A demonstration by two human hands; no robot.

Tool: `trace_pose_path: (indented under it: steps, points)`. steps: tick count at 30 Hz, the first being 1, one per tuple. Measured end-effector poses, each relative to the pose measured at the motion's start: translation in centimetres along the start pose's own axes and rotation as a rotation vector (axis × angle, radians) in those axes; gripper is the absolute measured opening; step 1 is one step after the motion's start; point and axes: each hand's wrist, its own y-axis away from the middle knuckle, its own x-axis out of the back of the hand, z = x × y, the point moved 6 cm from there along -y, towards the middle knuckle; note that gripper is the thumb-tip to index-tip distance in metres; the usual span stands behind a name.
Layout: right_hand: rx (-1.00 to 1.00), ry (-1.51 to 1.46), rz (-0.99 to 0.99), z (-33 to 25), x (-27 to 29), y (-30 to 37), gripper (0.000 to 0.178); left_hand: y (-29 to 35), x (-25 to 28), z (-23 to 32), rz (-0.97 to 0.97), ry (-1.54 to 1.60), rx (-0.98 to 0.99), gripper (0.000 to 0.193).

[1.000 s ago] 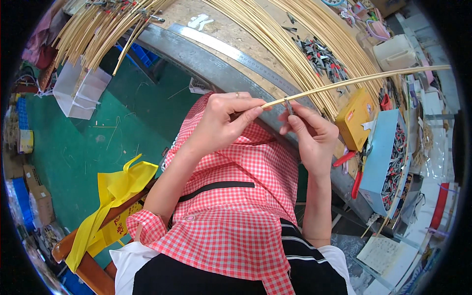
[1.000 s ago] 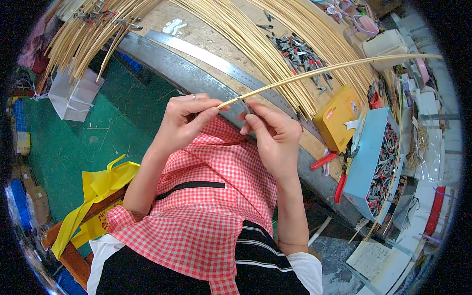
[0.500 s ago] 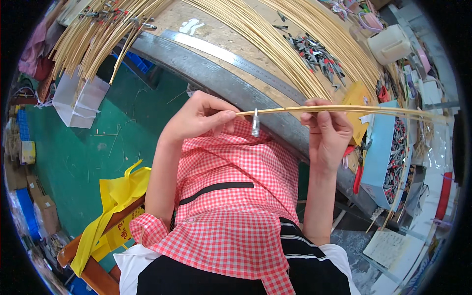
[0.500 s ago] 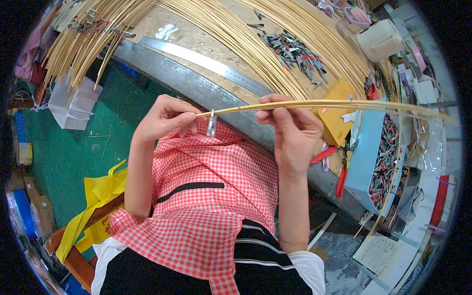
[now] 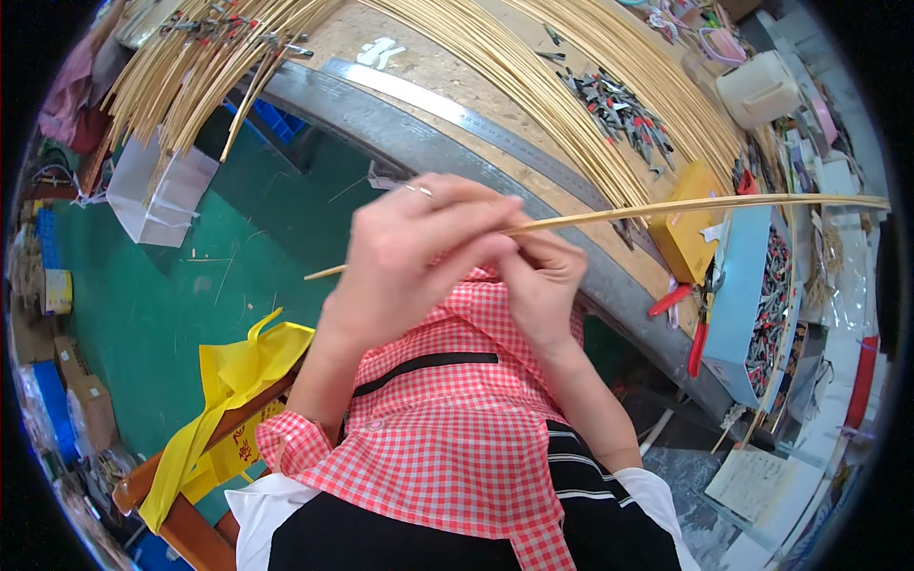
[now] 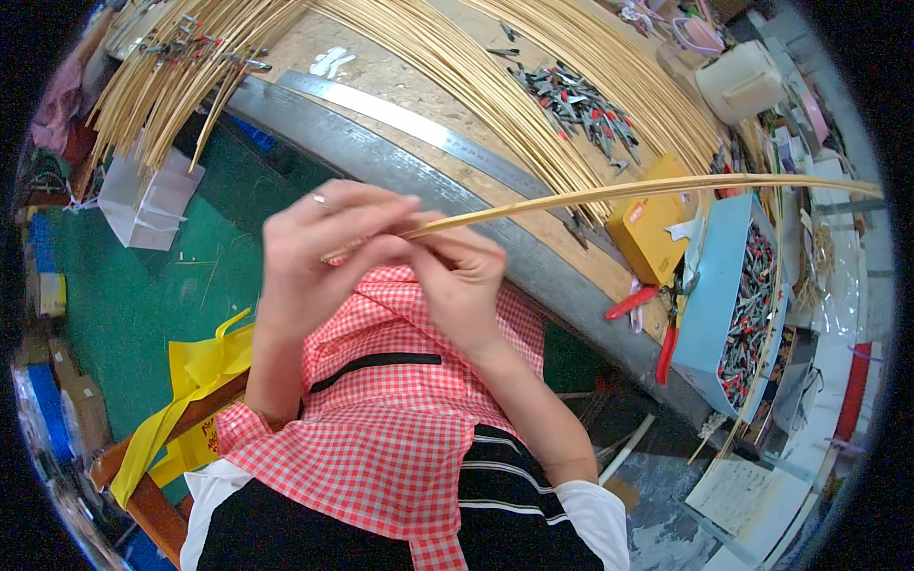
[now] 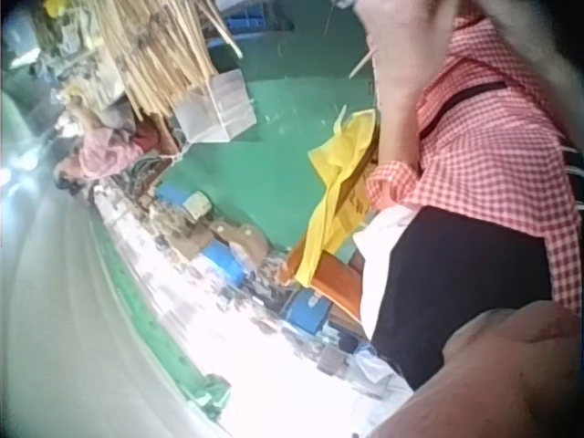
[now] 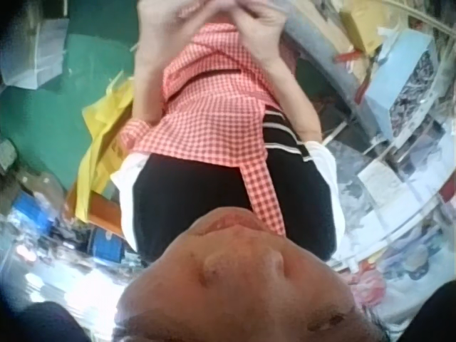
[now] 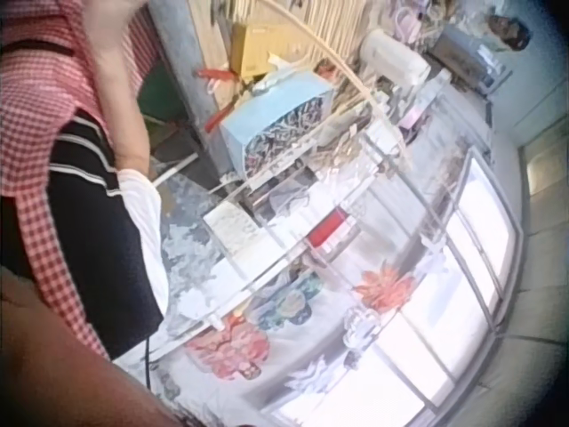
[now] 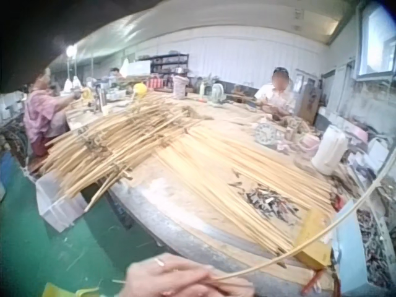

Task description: The person sits at a workbench and repeatedly picks up thin bamboo sticks. They insert a small metal clip onto each stick and then place the assembled unit onto a large pile of similar sticks on the table. The process is repetitive and involves handling the sticks and clips by hand.

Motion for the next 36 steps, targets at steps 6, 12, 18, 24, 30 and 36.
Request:
trace_pose_path:
  steps: [6,12,18,24,30,36]
  points:
    - [0.111,0.033,-0.091,1.8,-2.3,0.8,0.011,0.8,-1.5,-0.5,0.026,0.026,-0.003,0.019]
    - [-0.118,0.116,-0.154,1.1,0.6,-0.1,0.014,0.7,-1.2,-1.1,0.04,0.01,0.027,0.015]
    - [0.067,-0.129,0.164,-4.4,7.0,-1.1,0.016,0.9,-1.6,-1.6,-0.057,-0.072,-0.007,0.015]
    - [0.104,-0.212,0.181,-4.1,8.1,-0.8,0.011,0.8,-1.8,-1.6,-0.124,-0.059,0.007,0.015]
    - [0.166,-0.019,0.155,-4.3,7.3,-0.4,0.01,1.1,-2.5,-3.3,-0.202,-0.013,0.066,0.014]
    - [0.148,-0.057,0.133,-3.6,6.7,0.0,0.008,1.0,-3.0,-3.6,-0.242,0.118,0.125,0.011]
